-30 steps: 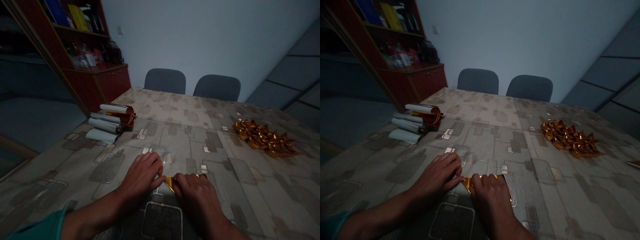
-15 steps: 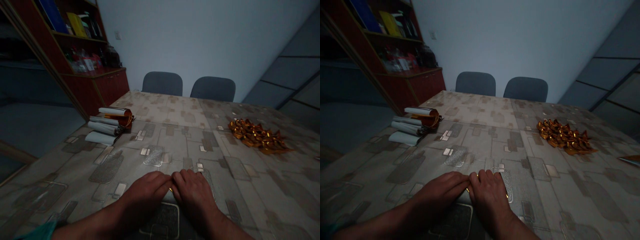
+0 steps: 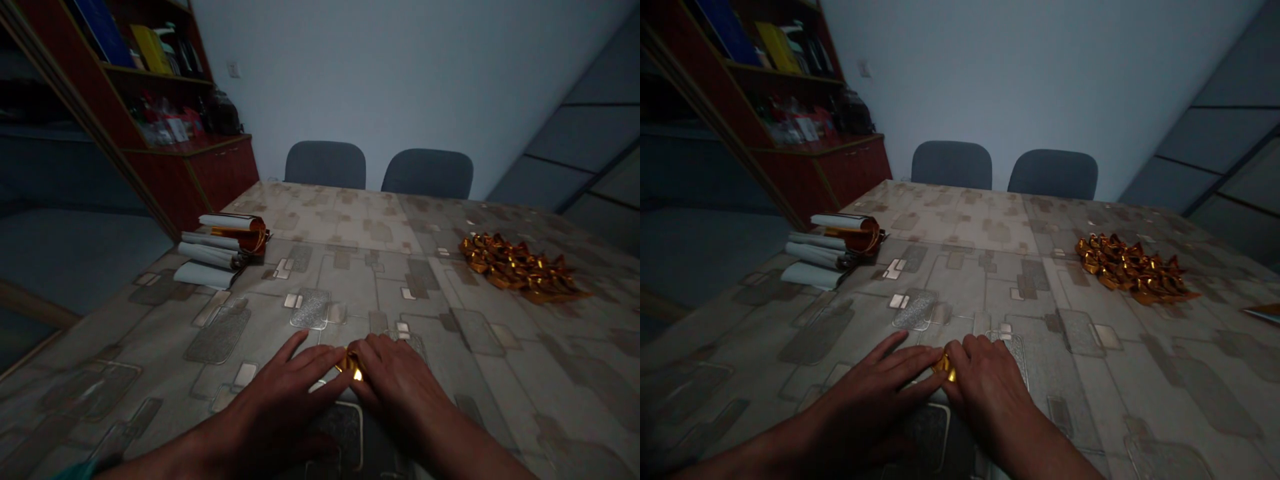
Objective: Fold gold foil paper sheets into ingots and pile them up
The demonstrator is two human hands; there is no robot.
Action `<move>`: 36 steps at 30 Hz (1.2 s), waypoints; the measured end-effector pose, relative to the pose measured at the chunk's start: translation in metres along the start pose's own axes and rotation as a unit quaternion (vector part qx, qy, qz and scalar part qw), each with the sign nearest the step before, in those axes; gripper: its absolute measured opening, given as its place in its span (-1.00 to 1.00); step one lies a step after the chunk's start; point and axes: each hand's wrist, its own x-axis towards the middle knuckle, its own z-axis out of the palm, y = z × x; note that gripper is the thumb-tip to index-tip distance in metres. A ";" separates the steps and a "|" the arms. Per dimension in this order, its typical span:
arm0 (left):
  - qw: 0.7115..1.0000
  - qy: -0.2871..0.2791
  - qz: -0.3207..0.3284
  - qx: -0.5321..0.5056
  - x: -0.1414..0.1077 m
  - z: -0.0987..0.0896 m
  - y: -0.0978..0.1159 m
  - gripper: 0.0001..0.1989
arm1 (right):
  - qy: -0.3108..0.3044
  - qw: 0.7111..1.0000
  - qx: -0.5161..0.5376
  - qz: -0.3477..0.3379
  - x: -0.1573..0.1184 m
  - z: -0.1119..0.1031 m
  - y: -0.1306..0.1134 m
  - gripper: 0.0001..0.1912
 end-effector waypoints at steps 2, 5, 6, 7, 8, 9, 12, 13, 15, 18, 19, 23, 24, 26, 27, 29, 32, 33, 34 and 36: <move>1.000 0.009 0.009 0.011 -0.002 0.003 -0.002 -0.14 | -0.022 0.999 0.029 0.000 -0.001 -0.004 0.002 -0.84; 0.999 0.026 0.016 0.011 -0.005 0.004 -0.003 -0.21 | -0.042 0.997 0.064 0.002 -0.002 -0.011 0.005 -0.76; 0.999 0.029 0.011 0.010 -0.005 0.005 -0.004 -0.23 | -0.045 0.996 0.073 0.004 -0.002 -0.013 0.006 -0.74; 1.000 0.028 0.004 0.011 -0.006 0.004 -0.004 -0.25 | -0.046 0.996 0.081 0.007 -0.003 -0.014 0.007 -0.72; 1.000 0.024 -0.005 0.016 -0.007 0.004 -0.004 -0.25 | -0.047 0.995 0.086 0.009 -0.003 -0.015 0.008 -0.70; 1.000 0.016 -0.013 0.022 -0.007 0.004 -0.005 -0.24 | -0.048 0.995 0.090 0.011 -0.003 -0.015 0.008 -0.69; 0.999 -0.005 -0.030 0.033 -0.007 0.002 -0.005 -0.22 | -0.056 0.993 0.099 0.016 -0.002 -0.016 0.009 -0.68; 0.999 -0.009 -0.032 0.032 -0.007 0.001 -0.006 -0.22 | -0.057 0.993 0.103 0.017 -0.002 -0.017 0.009 -0.69; 0.999 -0.008 -0.035 0.031 -0.008 0.001 -0.006 -0.24 | -0.054 0.993 0.108 0.020 -0.002 -0.016 0.009 -0.68; 0.998 -0.002 -0.041 0.041 -0.011 0.001 -0.009 -0.24 | -0.048 0.993 0.106 0.020 -0.002 -0.014 0.010 -0.65; 0.998 0.000 -0.045 0.048 -0.013 0.001 -0.011 -0.24 | -0.049 0.993 0.104 0.019 -0.002 -0.013 0.010 -0.64; 0.994 0.017 -0.055 0.094 -0.022 -0.002 -0.024 -0.34 | -0.057 0.993 0.098 0.017 0.001 -0.013 0.011 -0.59; 0.993 0.019 -0.053 0.107 -0.023 -0.003 -0.028 -0.37 | -0.059 0.993 0.097 0.016 0.001 -0.013 0.012 -0.59; 0.990 0.025 -0.045 0.130 -0.024 -0.005 -0.031 -0.39 | -0.061 0.993 0.098 0.015 0.002 -0.013 0.012 -0.62; 0.989 0.031 -0.041 0.138 -0.023 -0.004 -0.031 -0.40 | -0.061 0.993 0.099 0.013 0.001 -0.014 0.012 -0.64; 0.989 0.046 -0.031 0.139 -0.019 -0.001 -0.026 -0.42 | -0.058 0.993 0.102 0.011 -0.001 -0.013 0.011 -0.67; 0.994 0.052 -0.010 0.094 -0.008 0.007 -0.012 -0.44 | -0.042 0.993 0.113 0.013 -0.004 -0.011 0.012 -0.68; 0.996 0.042 -0.007 0.073 -0.005 0.010 -0.008 -0.43 | -0.036 0.992 0.118 0.015 -0.005 -0.010 0.012 -0.69; 0.998 0.038 -0.003 0.056 -0.001 0.011 -0.005 -0.43 | -0.034 0.992 0.123 0.015 -0.005 -0.010 0.012 -0.69; 0.999 0.023 -0.002 0.027 0.004 0.011 -0.001 -0.41 | -0.039 0.990 0.131 0.017 -0.004 -0.011 0.012 -0.70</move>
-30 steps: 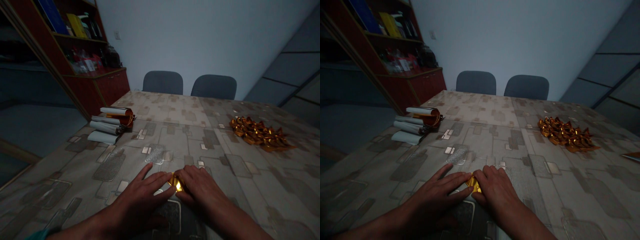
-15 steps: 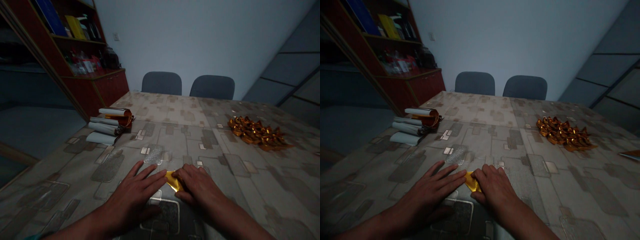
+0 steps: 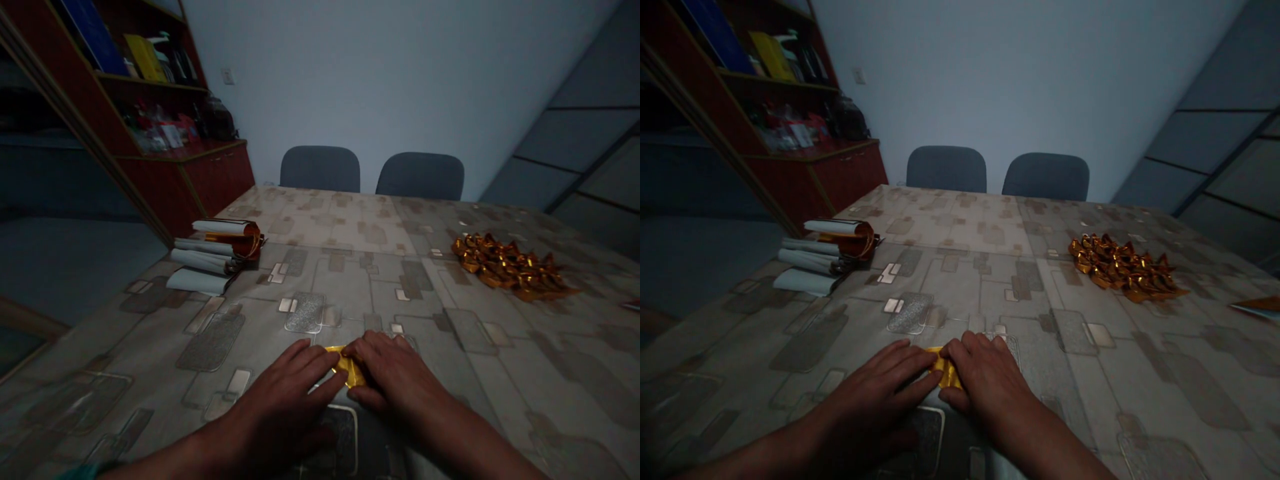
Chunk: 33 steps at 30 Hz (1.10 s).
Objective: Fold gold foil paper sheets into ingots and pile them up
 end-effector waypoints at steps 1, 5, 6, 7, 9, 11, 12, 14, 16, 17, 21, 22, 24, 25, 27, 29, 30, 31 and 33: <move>1.000 -0.004 0.001 -0.009 0.002 -0.001 0.000 -0.41 | -0.006 1.000 0.002 0.004 0.001 -0.001 -0.001 -0.70; 1.000 -0.007 0.011 -0.018 0.004 -0.003 -0.003 -0.38 | -0.032 0.999 0.019 0.018 0.005 -0.011 -0.004 -0.69; 1.000 -0.004 0.015 -0.018 0.004 -0.003 -0.003 -0.36 | -0.033 0.999 0.024 0.018 0.005 -0.013 -0.004 -0.68; 1.000 0.001 0.019 -0.018 0.004 -0.003 -0.004 -0.35 | -0.034 0.999 0.029 0.017 0.005 -0.016 -0.003 -0.67; 1.000 0.009 0.024 -0.018 0.005 -0.005 -0.003 -0.35 | -0.030 0.999 0.039 0.014 0.004 -0.019 -0.001 -0.66; 1.000 0.009 0.026 -0.016 0.006 -0.008 -0.002 -0.35 | -0.024 0.998 0.053 0.009 0.003 -0.021 0.001 -0.67; 1.000 0.008 0.027 -0.014 0.006 -0.010 -0.001 -0.34 | -0.021 0.998 0.061 0.005 0.003 -0.022 0.002 -0.71; 0.999 0.013 0.034 -0.009 0.007 -0.012 0.000 -0.33 | -0.009 0.997 0.075 0.005 0.004 -0.020 0.002 -0.82; 0.999 0.017 0.041 -0.005 0.006 -0.013 0.000 -0.33 | 0.006 0.997 0.071 0.023 0.007 -0.016 0.000 -0.90; 0.999 0.018 0.043 -0.002 0.006 -0.012 0.000 -0.33 | 0.017 0.997 0.060 0.041 0.009 -0.013 -0.002 -0.91; 0.998 0.023 0.049 0.014 0.005 -0.008 -0.002 -0.37 | 0.056 0.992 0.000 0.114 0.018 -0.003 -0.009 -0.94; 0.998 0.026 0.048 0.017 0.005 -0.007 -0.003 -0.39 | 0.063 0.990 -0.016 0.125 0.020 -0.002 -0.010 -0.92; 0.998 0.029 0.044 0.020 0.005 -0.006 -0.003 -0.40 | 0.067 0.987 -0.052 0.133 0.024 0.000 -0.011 -0.91; 0.998 0.029 0.041 0.022 0.005 -0.005 -0.002 -0.39 | 0.068 0.986 -0.068 0.135 0.025 0.000 -0.010 -0.92; 0.998 0.025 0.041 0.027 0.005 -0.004 -0.003 -0.35 | 0.072 0.985 -0.084 0.133 0.026 0.000 -0.007 -0.93; 0.998 0.023 0.045 0.030 0.006 -0.004 -0.007 -0.30 | 0.077 0.986 -0.071 0.130 0.026 0.000 -0.003 -0.92; 0.998 0.023 0.048 0.033 0.007 -0.004 -0.009 -0.29 | 0.080 0.987 -0.055 0.128 0.026 -0.001 0.000 -0.92; 0.998 0.024 0.048 0.039 0.007 -0.006 -0.013 -0.30 | 0.081 0.988 -0.034 0.125 0.025 -0.003 0.004 -0.91; 0.997 0.027 0.047 0.057 0.009 -0.011 -0.021 -0.35 | 0.086 0.989 0.015 0.116 0.023 -0.006 0.010 -0.88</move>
